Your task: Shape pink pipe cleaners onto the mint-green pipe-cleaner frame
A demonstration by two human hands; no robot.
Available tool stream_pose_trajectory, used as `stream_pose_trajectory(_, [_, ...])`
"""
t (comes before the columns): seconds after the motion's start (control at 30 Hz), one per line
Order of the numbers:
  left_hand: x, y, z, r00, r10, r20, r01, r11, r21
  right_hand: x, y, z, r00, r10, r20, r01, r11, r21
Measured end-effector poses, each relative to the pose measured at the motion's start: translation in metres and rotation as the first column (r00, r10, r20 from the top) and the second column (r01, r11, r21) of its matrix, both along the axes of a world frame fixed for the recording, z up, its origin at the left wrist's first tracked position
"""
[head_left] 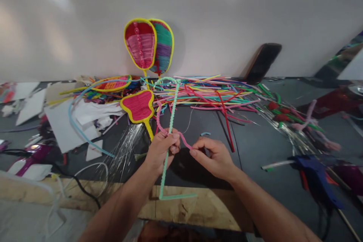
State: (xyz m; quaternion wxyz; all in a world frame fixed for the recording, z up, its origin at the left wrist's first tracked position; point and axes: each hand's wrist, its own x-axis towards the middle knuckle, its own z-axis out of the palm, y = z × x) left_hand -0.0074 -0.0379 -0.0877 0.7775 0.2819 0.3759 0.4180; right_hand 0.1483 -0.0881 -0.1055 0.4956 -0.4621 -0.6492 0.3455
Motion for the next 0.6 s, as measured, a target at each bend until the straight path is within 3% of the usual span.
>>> stream_pose_trajectory(0.1, [0.001, 0.001, -0.004, 0.988, 0.017, -0.152, -0.007, 0.997, 0.072, 0.002, -0.002, 0.005, 0.989, -0.001, 0.151, -0.038, 0.965, 0.259])
stream_pose_trajectory(0.17, [0.000, 0.000, -0.006, 0.965, 0.012, -0.261, 0.029, 0.988, 0.153, 0.004, -0.002, 0.008, 0.979, -0.048, 0.199, -0.028, 0.932, 0.361])
stream_pose_trajectory(0.27, [-0.001, -0.002, -0.006, 0.897, -0.016, -0.442, 0.154, 0.948, 0.277, 0.007, -0.003, 0.011, 0.960, -0.162, 0.226, 0.050, 0.900, 0.433])
stream_pose_trajectory(0.4, [-0.001, -0.005, -0.001, 0.767, -0.034, -0.641, 0.331, 0.876, 0.350, 0.012, -0.002, 0.011, 0.896, -0.367, 0.250, 0.213, 0.849, 0.484])
stream_pose_trajectory(0.5, [0.001, -0.008, 0.004, 0.697, 0.005, -0.717, 0.409, 0.819, 0.403, 0.015, 0.001, 0.009, 0.815, -0.487, 0.314, 0.273, 0.802, 0.532])
stream_pose_trajectory(0.6, [0.003, -0.011, 0.007, 0.674, 0.019, -0.738, 0.452, 0.779, 0.434, 0.016, 0.002, 0.008, 0.721, -0.566, 0.399, 0.284, 0.767, 0.575])
